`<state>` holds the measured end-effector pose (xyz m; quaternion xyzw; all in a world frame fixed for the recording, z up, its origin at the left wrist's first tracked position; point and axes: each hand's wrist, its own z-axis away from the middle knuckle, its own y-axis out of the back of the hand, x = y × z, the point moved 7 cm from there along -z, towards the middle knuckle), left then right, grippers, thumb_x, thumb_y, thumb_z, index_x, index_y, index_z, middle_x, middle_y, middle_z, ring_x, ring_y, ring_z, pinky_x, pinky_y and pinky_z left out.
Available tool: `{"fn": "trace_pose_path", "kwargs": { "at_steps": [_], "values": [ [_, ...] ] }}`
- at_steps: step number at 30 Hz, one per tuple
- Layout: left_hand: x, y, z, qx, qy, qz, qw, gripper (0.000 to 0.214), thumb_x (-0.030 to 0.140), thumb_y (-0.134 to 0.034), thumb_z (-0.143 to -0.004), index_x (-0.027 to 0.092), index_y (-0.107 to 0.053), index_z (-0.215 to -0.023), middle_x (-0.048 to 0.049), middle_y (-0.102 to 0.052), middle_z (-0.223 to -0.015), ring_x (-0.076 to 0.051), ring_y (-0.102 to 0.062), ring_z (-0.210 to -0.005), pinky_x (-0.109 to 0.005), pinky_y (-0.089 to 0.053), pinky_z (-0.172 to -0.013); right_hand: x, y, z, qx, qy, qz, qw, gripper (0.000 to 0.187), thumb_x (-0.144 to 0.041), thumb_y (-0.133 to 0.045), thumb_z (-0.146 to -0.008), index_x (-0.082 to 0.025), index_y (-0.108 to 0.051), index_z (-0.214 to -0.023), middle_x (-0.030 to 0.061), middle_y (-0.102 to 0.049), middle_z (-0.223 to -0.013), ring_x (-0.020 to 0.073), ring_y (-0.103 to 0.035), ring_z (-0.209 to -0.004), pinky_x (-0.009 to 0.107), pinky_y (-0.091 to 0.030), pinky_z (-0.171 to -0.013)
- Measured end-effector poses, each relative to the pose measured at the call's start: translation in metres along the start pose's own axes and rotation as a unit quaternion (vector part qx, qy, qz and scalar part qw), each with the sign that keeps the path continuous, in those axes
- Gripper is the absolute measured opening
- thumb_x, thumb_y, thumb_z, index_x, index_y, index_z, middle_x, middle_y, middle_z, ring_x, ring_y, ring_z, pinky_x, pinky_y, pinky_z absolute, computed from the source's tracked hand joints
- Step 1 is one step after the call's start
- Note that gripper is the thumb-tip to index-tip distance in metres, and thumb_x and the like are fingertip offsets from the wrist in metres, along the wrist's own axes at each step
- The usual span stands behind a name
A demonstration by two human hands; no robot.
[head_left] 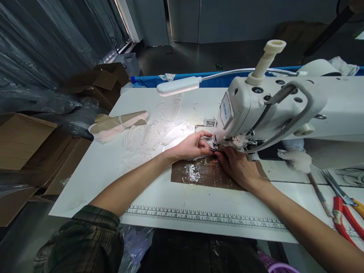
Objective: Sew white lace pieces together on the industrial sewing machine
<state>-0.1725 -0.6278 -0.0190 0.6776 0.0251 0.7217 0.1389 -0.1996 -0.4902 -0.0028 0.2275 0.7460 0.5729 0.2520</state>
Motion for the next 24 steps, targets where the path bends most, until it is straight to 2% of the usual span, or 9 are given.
{"fn": "trace_pose_path", "kwargs": {
  "at_steps": [4,9,13,17,24],
  "values": [
    [0.000,0.000,0.000,0.006,0.013,-0.012,1.000,0.051,0.024,-0.067,-0.080,0.013,-0.043,-0.124,-0.0087,-0.072,-0.085,-0.019,-0.069,-0.080,-0.031,-0.054,-0.068,0.004,-0.003,-0.001,-0.026,-0.016,0.002,1.000,0.034,-0.043,-0.038,-0.095,-0.018,-0.060,-0.104,0.0106,-0.071,-0.087,0.0253,-0.066,-0.069,0.028,-0.032,-0.047],
    [0.002,-0.001,0.001,-0.001,-0.018,-0.020,1.000,0.051,0.030,-0.064,-0.083,0.012,-0.042,-0.124,-0.0101,-0.072,-0.087,-0.019,-0.070,-0.080,-0.031,-0.054,-0.068,0.007,-0.007,-0.001,-0.061,-0.040,0.003,0.997,0.037,-0.044,-0.036,-0.096,-0.017,-0.060,-0.101,0.0109,-0.071,-0.082,0.0258,-0.066,-0.066,0.028,-0.027,-0.044],
    [0.002,-0.001,0.001,0.013,-0.025,-0.029,0.999,0.052,0.031,-0.066,-0.081,0.014,-0.043,-0.124,-0.0070,-0.071,-0.082,-0.018,-0.069,-0.074,-0.030,-0.052,-0.063,0.002,-0.004,-0.001,-0.042,-0.004,-0.015,0.999,0.035,-0.042,-0.034,-0.097,-0.017,-0.058,-0.102,0.0110,-0.070,-0.084,0.0246,-0.066,-0.067,0.028,-0.030,-0.046],
    [0.002,-0.001,0.001,0.033,0.003,-0.055,0.998,0.056,0.026,-0.072,-0.076,0.014,-0.045,-0.124,-0.0023,-0.069,-0.074,-0.017,-0.067,-0.070,-0.030,-0.052,-0.063,-0.006,0.001,0.000,-0.013,0.041,-0.016,0.999,0.036,-0.041,-0.031,-0.098,-0.017,-0.058,-0.101,0.0127,-0.070,-0.092,0.0266,-0.066,-0.076,0.031,-0.035,-0.052],
    [0.004,-0.002,0.002,0.040,0.019,-0.043,0.998,0.060,0.027,-0.076,-0.073,0.015,-0.046,-0.124,-0.0008,-0.068,-0.073,-0.016,-0.067,-0.070,-0.030,-0.052,-0.065,-0.008,0.000,-0.001,-0.013,0.030,0.000,0.999,0.036,-0.042,-0.030,-0.098,-0.018,-0.058,-0.100,0.0107,-0.071,-0.091,0.0268,-0.066,-0.077,0.030,-0.033,-0.051]
  ]
}}
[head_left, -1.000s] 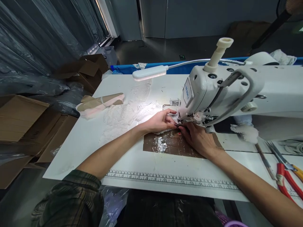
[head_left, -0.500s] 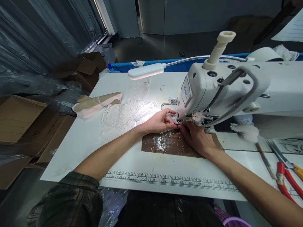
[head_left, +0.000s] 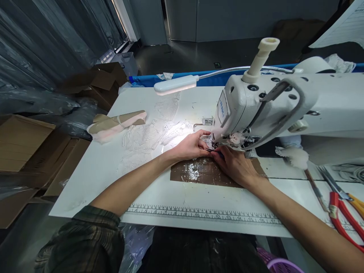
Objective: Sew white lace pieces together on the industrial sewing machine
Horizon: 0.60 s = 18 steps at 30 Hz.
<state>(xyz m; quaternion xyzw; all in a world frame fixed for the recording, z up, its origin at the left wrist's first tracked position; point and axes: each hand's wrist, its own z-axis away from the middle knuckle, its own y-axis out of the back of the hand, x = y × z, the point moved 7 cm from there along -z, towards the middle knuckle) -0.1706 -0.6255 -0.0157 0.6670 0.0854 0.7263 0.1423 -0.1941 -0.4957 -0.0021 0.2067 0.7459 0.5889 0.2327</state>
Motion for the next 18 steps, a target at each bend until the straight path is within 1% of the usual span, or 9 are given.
{"fn": "trace_pose_path", "kwargs": {
  "at_steps": [5,7,9,11,12,13,14,16,18],
  "values": [
    [0.000,-0.002,0.000,-0.006,-0.016,0.002,1.000,0.057,0.030,-0.072,-0.078,0.014,-0.044,-0.126,-0.0039,-0.070,-0.078,-0.016,-0.067,-0.071,-0.030,-0.052,-0.066,0.001,-0.003,-0.002,-0.001,-0.019,-0.041,0.999,0.035,-0.041,-0.032,-0.098,-0.018,-0.059,-0.095,0.0085,-0.070,-0.080,0.0224,-0.064,-0.068,0.029,-0.031,-0.050],
    [0.009,0.000,0.005,-0.021,-0.036,-0.026,0.999,0.059,0.030,-0.072,-0.079,0.014,-0.042,-0.127,-0.0052,-0.071,-0.082,-0.016,-0.068,-0.074,-0.029,-0.052,-0.067,0.001,-0.001,0.001,-0.003,-0.011,-0.070,0.997,0.036,-0.040,-0.032,-0.098,-0.017,-0.059,-0.097,0.0082,-0.070,-0.080,0.0212,-0.063,-0.065,0.028,-0.032,-0.050],
    [0.026,0.004,0.015,-0.056,-0.065,-0.106,0.991,0.062,0.032,-0.074,-0.076,0.016,-0.044,-0.127,-0.0052,-0.072,-0.087,-0.015,-0.067,-0.074,-0.028,-0.051,-0.066,0.002,0.006,0.008,-0.008,0.025,-0.106,0.994,0.036,-0.040,-0.032,-0.098,-0.017,-0.060,-0.100,0.0079,-0.070,-0.081,0.0203,-0.062,-0.064,0.029,-0.034,-0.052],
    [0.046,0.010,0.028,-0.091,-0.093,-0.238,0.963,0.053,0.040,-0.074,-0.075,0.019,-0.054,-0.120,-0.0035,-0.072,-0.090,-0.015,-0.066,-0.073,-0.027,-0.049,-0.064,0.005,0.016,0.019,-0.025,0.078,-0.142,0.986,0.036,-0.040,-0.034,-0.098,-0.018,-0.062,-0.097,0.0068,-0.069,-0.079,0.0190,-0.061,-0.064,0.029,-0.037,-0.055],
    [0.055,0.014,0.034,-0.091,-0.104,-0.309,0.941,0.039,0.042,-0.069,-0.080,0.020,-0.060,-0.111,-0.0024,-0.071,-0.090,-0.015,-0.065,-0.075,-0.027,-0.048,-0.064,0.007,0.020,0.025,-0.036,0.100,-0.157,0.982,0.035,-0.040,-0.035,-0.098,-0.018,-0.063,-0.093,0.0059,-0.068,-0.077,0.0182,-0.061,-0.063,0.029,-0.038,-0.056],
    [0.064,0.020,0.038,-0.070,-0.114,-0.370,0.919,0.028,0.042,-0.064,-0.084,0.020,-0.065,-0.103,-0.0023,-0.070,-0.090,-0.015,-0.064,-0.076,-0.027,-0.047,-0.064,0.012,0.024,0.030,-0.043,0.114,-0.164,0.979,0.035,-0.040,-0.036,-0.098,-0.019,-0.064,-0.089,0.0052,-0.068,-0.075,0.0177,-0.060,-0.064,0.030,-0.039,-0.057],
    [0.071,0.024,0.041,-0.049,-0.120,-0.417,0.900,0.024,0.041,-0.060,-0.087,0.020,-0.067,-0.097,-0.0027,-0.068,-0.091,-0.016,-0.063,-0.078,-0.026,-0.046,-0.062,0.018,0.028,0.034,-0.039,0.121,-0.161,0.979,0.035,-0.040,-0.037,-0.097,-0.019,-0.064,-0.086,0.0051,-0.067,-0.075,0.0181,-0.060,-0.066,0.030,-0.040,-0.059],
    [0.077,0.026,0.041,-0.018,-0.137,-0.466,0.874,0.021,0.035,-0.056,-0.090,0.019,-0.068,-0.096,-0.0050,-0.066,-0.097,-0.017,-0.063,-0.083,-0.026,-0.047,-0.063,0.031,0.037,0.037,0.000,0.115,-0.130,0.985,0.034,-0.040,-0.041,-0.096,-0.019,-0.066,-0.086,0.0079,-0.067,-0.082,0.0218,-0.061,-0.076,0.033,-0.042,-0.066],
    [0.073,0.015,0.037,-0.026,-0.168,-0.463,0.870,0.020,0.030,-0.056,-0.090,0.016,-0.066,-0.100,-0.0075,-0.064,-0.102,-0.018,-0.062,-0.088,-0.027,-0.050,-0.067,0.040,0.041,0.035,0.045,0.106,-0.114,0.987,0.031,-0.039,-0.043,-0.094,-0.018,-0.066,-0.089,0.0117,-0.066,-0.093,0.0259,-0.059,-0.088,0.038,-0.045,-0.075]
  ]
}}
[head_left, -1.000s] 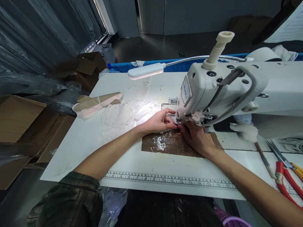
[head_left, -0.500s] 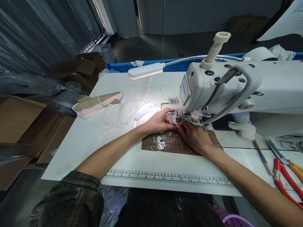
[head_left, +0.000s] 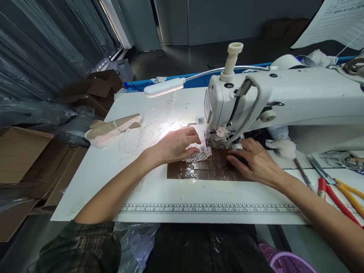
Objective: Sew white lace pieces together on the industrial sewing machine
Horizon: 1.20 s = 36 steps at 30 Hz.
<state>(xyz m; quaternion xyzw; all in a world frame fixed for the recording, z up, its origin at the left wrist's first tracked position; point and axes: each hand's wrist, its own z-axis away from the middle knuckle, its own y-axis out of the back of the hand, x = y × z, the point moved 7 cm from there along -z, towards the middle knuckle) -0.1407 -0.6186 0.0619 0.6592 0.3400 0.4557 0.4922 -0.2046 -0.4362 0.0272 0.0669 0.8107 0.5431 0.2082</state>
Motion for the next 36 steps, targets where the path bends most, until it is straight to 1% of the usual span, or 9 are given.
{"fn": "trace_pose_path", "kwargs": {
  "at_steps": [4,8,10,14,17,22,28,32,36],
  "values": [
    [0.011,-0.033,-0.010,0.024,-0.077,0.053,0.995,0.019,0.021,-0.051,-0.092,0.013,-0.064,-0.103,-0.0097,-0.064,-0.101,-0.016,-0.062,-0.091,-0.029,-0.054,-0.078,0.011,-0.010,-0.013,-0.002,-0.042,-0.054,0.998,0.021,-0.028,-0.045,-0.092,-0.018,-0.063,-0.086,0.0096,-0.063,-0.087,0.0247,-0.058,-0.085,0.036,-0.048,-0.075],
    [0.012,-0.050,-0.013,0.058,-0.086,0.063,0.993,0.019,0.022,-0.052,-0.092,0.012,-0.064,-0.102,-0.0096,-0.064,-0.096,-0.016,-0.063,-0.085,-0.030,-0.055,-0.075,0.014,-0.030,-0.025,-0.054,-0.087,-0.077,0.992,0.018,-0.024,-0.046,-0.089,-0.019,-0.063,-0.090,0.0076,-0.064,-0.083,0.0228,-0.059,-0.078,0.033,-0.047,-0.070],
    [0.009,-0.050,-0.013,0.083,-0.079,0.075,0.991,0.019,0.023,-0.051,-0.093,0.012,-0.065,-0.100,-0.0087,-0.064,-0.092,-0.016,-0.063,-0.082,-0.029,-0.056,-0.073,0.015,-0.036,-0.027,-0.059,-0.099,-0.082,0.990,0.018,-0.023,-0.046,-0.088,-0.018,-0.064,-0.089,0.0085,-0.065,-0.086,0.0222,-0.060,-0.078,0.032,-0.046,-0.069],
    [0.002,-0.047,-0.013,0.114,-0.068,0.091,0.987,0.018,0.022,-0.051,-0.092,0.013,-0.066,-0.093,-0.0071,-0.064,-0.086,-0.014,-0.063,-0.076,-0.028,-0.056,-0.068,0.019,-0.036,-0.024,-0.015,-0.140,-0.091,0.986,0.021,-0.025,-0.047,-0.087,-0.018,-0.059,-0.071,0.0075,-0.062,-0.076,0.0196,-0.057,-0.069,0.030,-0.043,-0.062],
    [-0.001,-0.044,-0.012,0.132,-0.070,0.091,0.984,0.017,0.019,-0.051,-0.092,0.010,-0.066,-0.093,-0.0087,-0.064,-0.088,-0.014,-0.063,-0.077,-0.026,-0.055,-0.066,0.019,-0.035,-0.020,0.004,-0.155,-0.097,0.983,0.021,-0.026,-0.048,-0.086,-0.019,-0.056,-0.068,0.0066,-0.061,-0.074,0.0192,-0.056,-0.067,0.029,-0.042,-0.059],
    [0.003,-0.046,-0.011,0.132,-0.082,0.043,0.987,0.020,0.019,-0.047,-0.094,0.010,-0.065,-0.092,-0.0108,-0.064,-0.094,-0.015,-0.062,-0.083,-0.027,-0.055,-0.067,0.014,-0.035,-0.017,0.008,-0.150,-0.090,0.985,0.019,-0.025,-0.046,-0.086,-0.018,-0.064,-0.082,0.0097,-0.063,-0.085,0.0246,-0.060,-0.079,0.034,-0.045,-0.064],
    [0.008,-0.053,-0.011,0.137,-0.069,-0.017,0.988,0.022,0.021,-0.047,-0.095,0.011,-0.066,-0.089,-0.0099,-0.065,-0.089,-0.016,-0.062,-0.082,-0.030,-0.054,-0.069,0.011,-0.035,-0.013,0.008,-0.125,-0.072,0.990,0.024,-0.025,-0.048,-0.085,-0.016,-0.065,-0.100,0.0127,-0.063,-0.096,0.0290,-0.060,-0.092,0.039,-0.049,-0.071],
    [0.010,-0.055,-0.009,0.148,-0.085,-0.054,0.984,0.022,0.023,-0.047,-0.095,0.012,-0.066,-0.089,-0.0094,-0.066,-0.089,-0.017,-0.062,-0.080,-0.033,-0.053,-0.068,0.008,-0.035,-0.012,0.002,-0.108,-0.091,0.990,0.026,-0.024,-0.049,-0.086,-0.018,-0.064,-0.107,0.0104,-0.065,-0.097,0.0263,-0.062,-0.090,0.037,-0.051,-0.073],
    [0.008,-0.055,-0.006,0.144,-0.098,-0.012,0.985,0.020,0.024,-0.049,-0.095,0.013,-0.065,-0.094,-0.0098,-0.067,-0.092,-0.018,-0.063,-0.087,-0.034,-0.054,-0.074,-0.001,-0.039,-0.017,-0.004,-0.067,-0.148,0.987,0.029,-0.023,-0.045,-0.091,-0.021,-0.063,-0.113,0.0089,-0.065,-0.104,0.0226,-0.063,-0.092,0.036,-0.051,-0.080]
  ]
}}
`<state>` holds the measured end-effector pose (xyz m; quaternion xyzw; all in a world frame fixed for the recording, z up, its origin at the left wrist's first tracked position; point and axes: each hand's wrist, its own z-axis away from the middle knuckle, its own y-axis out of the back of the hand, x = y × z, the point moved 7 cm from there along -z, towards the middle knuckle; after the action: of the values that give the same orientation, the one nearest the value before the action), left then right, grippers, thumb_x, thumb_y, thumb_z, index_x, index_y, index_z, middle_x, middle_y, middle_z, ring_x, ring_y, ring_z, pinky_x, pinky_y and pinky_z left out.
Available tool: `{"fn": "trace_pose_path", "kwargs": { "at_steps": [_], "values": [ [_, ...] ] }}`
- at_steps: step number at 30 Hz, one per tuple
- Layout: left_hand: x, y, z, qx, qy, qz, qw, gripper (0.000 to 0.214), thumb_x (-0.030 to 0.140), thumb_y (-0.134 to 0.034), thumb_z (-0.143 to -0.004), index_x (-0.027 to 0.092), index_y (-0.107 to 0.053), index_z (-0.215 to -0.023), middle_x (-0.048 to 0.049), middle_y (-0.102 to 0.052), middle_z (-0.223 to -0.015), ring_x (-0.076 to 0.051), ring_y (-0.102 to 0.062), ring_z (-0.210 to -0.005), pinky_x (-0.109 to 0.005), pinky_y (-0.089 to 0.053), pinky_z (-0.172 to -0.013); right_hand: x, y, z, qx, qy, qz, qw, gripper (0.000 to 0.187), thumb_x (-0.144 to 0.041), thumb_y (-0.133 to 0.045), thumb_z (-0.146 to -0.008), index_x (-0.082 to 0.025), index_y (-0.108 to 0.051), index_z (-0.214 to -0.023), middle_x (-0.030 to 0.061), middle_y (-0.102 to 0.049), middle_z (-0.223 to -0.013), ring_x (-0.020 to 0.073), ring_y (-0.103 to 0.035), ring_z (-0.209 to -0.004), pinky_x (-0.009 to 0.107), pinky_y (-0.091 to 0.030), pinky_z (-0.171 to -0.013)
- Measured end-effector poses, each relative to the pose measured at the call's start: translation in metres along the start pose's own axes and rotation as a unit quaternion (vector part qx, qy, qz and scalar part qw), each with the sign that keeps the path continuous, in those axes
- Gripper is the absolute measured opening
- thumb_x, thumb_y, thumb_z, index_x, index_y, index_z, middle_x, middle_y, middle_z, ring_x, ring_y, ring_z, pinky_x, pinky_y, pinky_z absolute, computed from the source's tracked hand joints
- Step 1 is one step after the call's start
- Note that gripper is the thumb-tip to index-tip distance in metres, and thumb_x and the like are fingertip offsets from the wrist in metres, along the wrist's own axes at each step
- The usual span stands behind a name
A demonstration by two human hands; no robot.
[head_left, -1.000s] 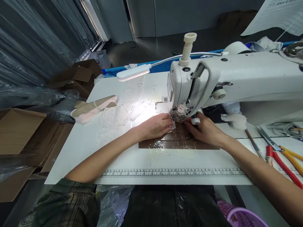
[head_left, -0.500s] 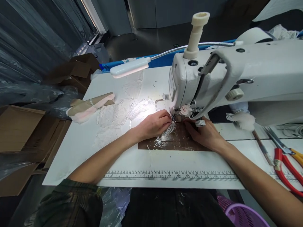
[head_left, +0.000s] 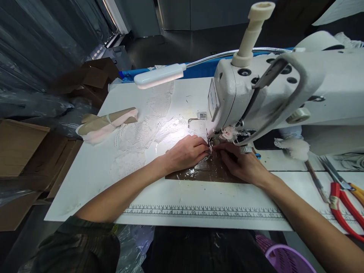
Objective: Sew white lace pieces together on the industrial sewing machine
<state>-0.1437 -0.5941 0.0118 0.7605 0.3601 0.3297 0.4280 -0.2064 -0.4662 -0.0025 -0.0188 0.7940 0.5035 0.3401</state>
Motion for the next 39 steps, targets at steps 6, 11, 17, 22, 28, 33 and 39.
{"fn": "trace_pose_path", "kwargs": {
  "at_steps": [6,11,17,22,28,33,39],
  "values": [
    [-0.005,0.004,0.001,0.024,-0.005,0.071,0.997,0.016,0.021,-0.053,-0.092,0.013,-0.065,-0.098,-0.0094,-0.068,-0.095,-0.017,-0.064,-0.090,-0.034,-0.056,-0.078,-0.002,-0.008,-0.001,-0.016,0.010,0.028,0.999,0.036,-0.022,-0.042,-0.093,-0.025,-0.062,-0.122,0.0097,-0.062,-0.116,0.0243,-0.061,-0.099,0.037,-0.052,-0.078],
    [-0.001,0.004,-0.001,-0.003,-0.025,0.042,0.999,0.016,0.020,-0.051,-0.091,0.015,-0.066,-0.094,-0.0094,-0.069,-0.098,-0.018,-0.063,-0.085,-0.036,-0.055,-0.076,-0.005,-0.008,-0.002,-0.033,0.001,0.060,0.998,0.034,-0.023,-0.042,-0.092,-0.026,-0.065,-0.117,0.0088,-0.065,-0.112,0.0267,-0.061,-0.097,0.038,-0.051,-0.075],
    [0.003,0.005,-0.001,-0.009,-0.051,0.016,0.999,0.016,0.019,-0.051,-0.091,0.016,-0.067,-0.091,-0.0074,-0.069,-0.099,-0.016,-0.061,-0.079,-0.034,-0.053,-0.073,-0.008,-0.008,-0.004,-0.042,0.014,0.063,0.997,0.030,-0.025,-0.044,-0.090,-0.024,-0.067,-0.110,0.0100,-0.064,-0.114,0.0286,-0.061,-0.095,0.037,-0.049,-0.072],
    [0.003,0.005,0.000,0.001,-0.054,0.013,0.998,0.016,0.019,-0.052,-0.090,0.017,-0.067,-0.092,-0.0071,-0.070,-0.098,-0.016,-0.062,-0.081,-0.034,-0.053,-0.074,-0.001,0.004,-0.003,0.010,-0.024,-0.011,1.000,0.031,-0.015,-0.044,-0.085,-0.022,-0.066,-0.106,0.0072,-0.066,-0.101,0.0223,-0.062,-0.087,0.034,-0.049,-0.075],
    [0.007,0.007,0.001,0.021,-0.070,-0.012,0.997,0.015,0.020,-0.053,-0.089,0.017,-0.068,-0.090,-0.0067,-0.071,-0.097,-0.016,-0.062,-0.077,-0.034,-0.054,-0.071,-0.002,0.003,0.000,0.003,-0.054,-0.016,0.998,0.025,-0.016,-0.044,-0.086,-0.018,-0.066,-0.098,0.0080,-0.065,-0.091,0.0204,-0.061,-0.080,0.032,-0.047,-0.071],
    [0.009,0.007,0.002,0.032,-0.075,-0.026,0.996,0.014,0.020,-0.054,-0.089,0.017,-0.068,-0.089,-0.0061,-0.071,-0.095,-0.016,-0.062,-0.077,-0.033,-0.053,-0.070,-0.008,-0.007,0.004,-0.018,-0.022,0.001,1.000,0.032,-0.022,-0.041,-0.092,-0.022,-0.065,-0.112,0.0098,-0.061,-0.100,0.0210,-0.058,-0.081,0.035,-0.047,-0.073],
    [0.009,0.005,0.003,0.028,-0.081,-0.041,0.995,0.014,0.021,-0.053,-0.089,0.017,-0.067,-0.090,-0.0064,-0.070,-0.097,-0.015,-0.062,-0.076,-0.033,-0.052,-0.070,-0.010,-0.012,0.003,-0.021,0.018,0.058,0.998,0.035,-0.018,-0.044,-0.089,-0.024,-0.067,-0.113,0.0113,-0.059,-0.104,0.0227,-0.057,-0.082,0.040,-0.048,-0.074]
  ]
}}
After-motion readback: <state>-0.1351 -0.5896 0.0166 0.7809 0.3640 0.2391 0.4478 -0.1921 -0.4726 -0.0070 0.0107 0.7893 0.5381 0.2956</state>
